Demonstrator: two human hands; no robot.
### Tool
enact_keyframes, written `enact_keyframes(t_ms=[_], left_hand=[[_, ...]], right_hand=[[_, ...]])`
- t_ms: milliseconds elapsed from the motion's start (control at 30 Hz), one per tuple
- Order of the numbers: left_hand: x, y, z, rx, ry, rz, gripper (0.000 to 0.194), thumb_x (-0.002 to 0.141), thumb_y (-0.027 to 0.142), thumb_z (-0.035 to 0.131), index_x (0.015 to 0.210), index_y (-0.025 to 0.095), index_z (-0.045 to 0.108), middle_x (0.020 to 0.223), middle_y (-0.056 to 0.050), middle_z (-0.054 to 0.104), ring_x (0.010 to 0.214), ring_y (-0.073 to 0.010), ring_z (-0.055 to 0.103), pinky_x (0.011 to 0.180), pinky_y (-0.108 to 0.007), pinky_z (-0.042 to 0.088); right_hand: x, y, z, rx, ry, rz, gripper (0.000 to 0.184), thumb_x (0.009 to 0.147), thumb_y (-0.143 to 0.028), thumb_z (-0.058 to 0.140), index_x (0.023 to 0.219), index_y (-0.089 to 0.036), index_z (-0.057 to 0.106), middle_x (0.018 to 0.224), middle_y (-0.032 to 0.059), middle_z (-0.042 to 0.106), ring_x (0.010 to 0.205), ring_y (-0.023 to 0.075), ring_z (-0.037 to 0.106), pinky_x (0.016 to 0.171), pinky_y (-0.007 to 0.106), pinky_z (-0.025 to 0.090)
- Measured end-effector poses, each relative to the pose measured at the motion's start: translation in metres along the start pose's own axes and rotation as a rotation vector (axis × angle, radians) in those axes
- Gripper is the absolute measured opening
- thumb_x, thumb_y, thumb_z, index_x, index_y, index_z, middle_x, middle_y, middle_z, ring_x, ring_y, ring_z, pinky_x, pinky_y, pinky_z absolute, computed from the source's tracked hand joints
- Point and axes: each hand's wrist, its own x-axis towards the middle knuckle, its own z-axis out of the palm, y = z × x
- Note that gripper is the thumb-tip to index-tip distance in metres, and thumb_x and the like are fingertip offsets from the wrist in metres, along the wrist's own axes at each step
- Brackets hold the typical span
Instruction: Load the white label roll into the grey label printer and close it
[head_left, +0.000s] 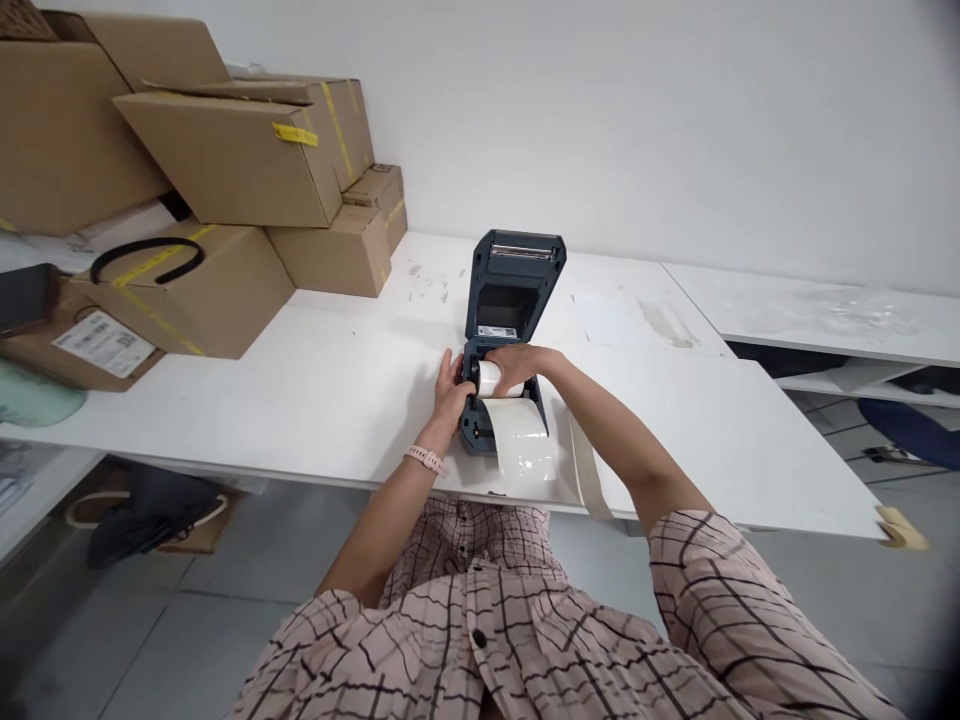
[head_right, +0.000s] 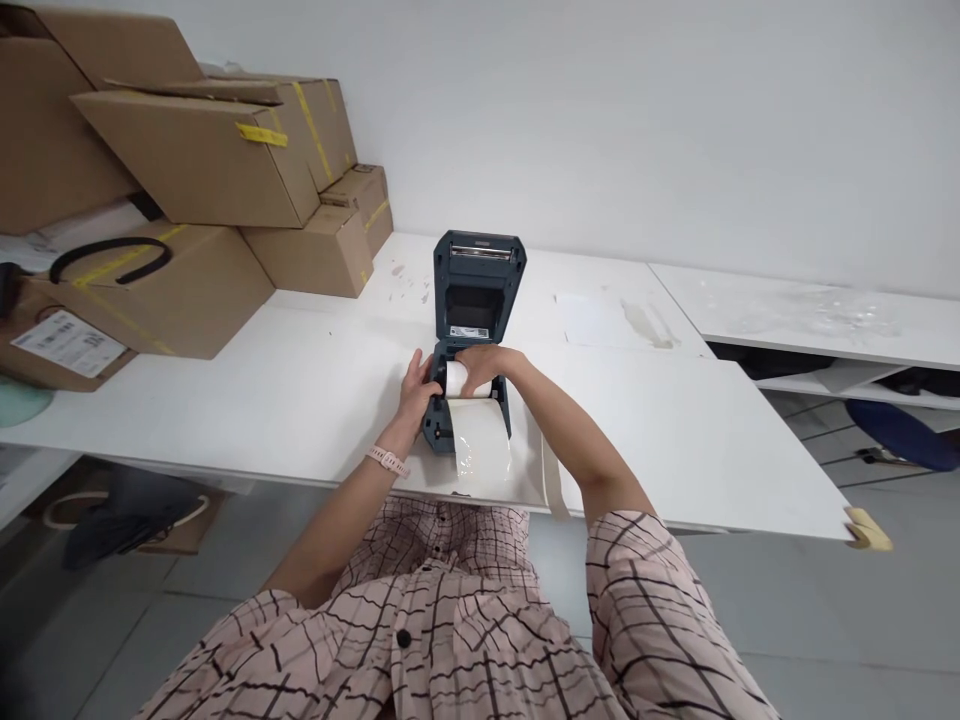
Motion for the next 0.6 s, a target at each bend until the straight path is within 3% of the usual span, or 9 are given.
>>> enact_keyframes(t_ms=[67,133,267,367,433,600], left_hand=[[0.0,0.0,0.001,-0.013,0.002,-0.01,0.115,0.062,0.001,0.054,0.169,0.02,0.016,0.172,-0.012,0.037,0.158,-0.0249,0.039,0.123,-0.035,0.041],[0.0,0.001,0.001,-0.034,0.008,-0.012,0.116,0.061,0.0,0.054,0.169,0.021,0.016,0.172,-0.012,0.038,0.157,-0.0262,0.04,0.122,-0.037,0.042],[-0.003,0.0,0.0,-0.063,-0.001,0.01,0.112,0.065,0.002,0.056,0.168,0.021,0.019,0.173,-0.013,0.035,0.155,-0.0289,0.043,0.118,-0.039,0.047],[-0.003,-0.002,-0.002,-0.038,-0.009,0.02,0.108,0.067,0.004,0.057,0.168,0.021,0.021,0.172,-0.013,0.037,0.155,-0.0301,0.043,0.118,-0.04,0.048],[-0.001,-0.003,-0.003,-0.011,-0.008,0.033,0.108,0.067,0.005,0.058,0.168,0.021,0.021,0.171,-0.013,0.038,0.156,-0.0297,0.042,0.12,-0.04,0.046],[0.0,-0.002,-0.003,0.061,-0.011,0.055,0.102,0.073,0.006,0.059,0.167,0.021,0.023,0.171,-0.012,0.039,0.155,-0.0274,0.043,0.123,-0.039,0.043]], right_hand=[[-0.006,0.001,0.007,0.011,0.037,-0.002,0.071,0.073,-0.05,0.083,0.132,-0.016,0.064,0.132,0.018,0.071,0.117,0.0404,0.069,0.089,0.043,0.055],[-0.024,0.001,0.017,0.04,0.156,-0.035,0.076,0.083,-0.051,0.077,0.147,-0.017,0.054,0.148,0.0196,0.063,0.132,0.0415,0.062,0.101,0.047,0.054],[-0.078,-0.011,0.057,0.153,0.4,-0.207,0.062,0.102,-0.051,0.057,0.156,-0.021,0.048,0.16,0.0169,0.054,0.144,0.0386,0.055,0.113,0.056,0.051],[-0.109,-0.029,0.095,0.189,0.422,-0.32,0.057,0.106,-0.057,0.049,0.153,-0.024,0.054,0.165,0.0138,0.049,0.151,0.0366,0.049,0.119,0.059,0.047],[-0.118,-0.042,0.115,0.189,0.449,-0.321,0.058,0.106,-0.057,0.048,0.153,-0.023,0.054,0.168,0.0143,0.042,0.157,0.0359,0.039,0.125,0.06,0.041],[-0.119,-0.063,0.134,0.175,0.517,-0.228,0.065,0.106,-0.059,0.044,0.156,-0.017,0.049,0.171,0.0178,0.034,0.161,0.0358,0.029,0.127,0.062,0.037]])
